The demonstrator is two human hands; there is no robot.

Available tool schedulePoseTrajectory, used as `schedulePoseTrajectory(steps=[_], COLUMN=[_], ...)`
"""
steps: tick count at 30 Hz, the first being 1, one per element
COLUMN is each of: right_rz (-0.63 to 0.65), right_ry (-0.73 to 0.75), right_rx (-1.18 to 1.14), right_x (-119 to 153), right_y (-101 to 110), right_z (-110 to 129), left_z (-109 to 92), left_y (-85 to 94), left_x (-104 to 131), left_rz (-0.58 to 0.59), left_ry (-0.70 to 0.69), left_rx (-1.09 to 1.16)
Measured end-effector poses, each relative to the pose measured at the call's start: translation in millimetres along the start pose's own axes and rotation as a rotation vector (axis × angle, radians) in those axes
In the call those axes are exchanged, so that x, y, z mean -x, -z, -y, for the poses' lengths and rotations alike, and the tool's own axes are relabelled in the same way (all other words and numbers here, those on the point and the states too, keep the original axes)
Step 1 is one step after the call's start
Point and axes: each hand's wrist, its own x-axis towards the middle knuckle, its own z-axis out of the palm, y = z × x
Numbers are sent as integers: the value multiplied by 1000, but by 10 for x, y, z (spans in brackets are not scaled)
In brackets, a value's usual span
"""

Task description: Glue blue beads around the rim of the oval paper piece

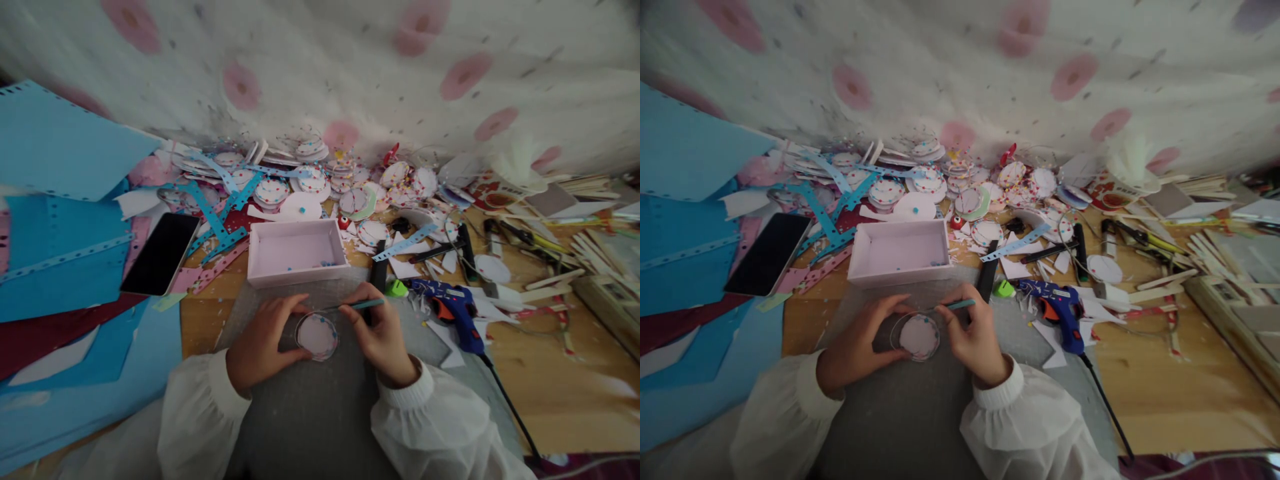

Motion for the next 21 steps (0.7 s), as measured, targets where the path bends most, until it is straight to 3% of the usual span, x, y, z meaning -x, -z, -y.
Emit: schedulePoseTrajectory(steps=[6,21], right_rz=[59,51], right_ry=[-27,5], right_rx=[-11,2], right_x=[-4,13], right_y=[-9,-36], right_z=[-6,-12], left_z=[26,38], left_y=[-15,-13], left_x=[7,12], left_rz=[-5,20], left_ry=[-26,-18], left_rx=[-21,-39])
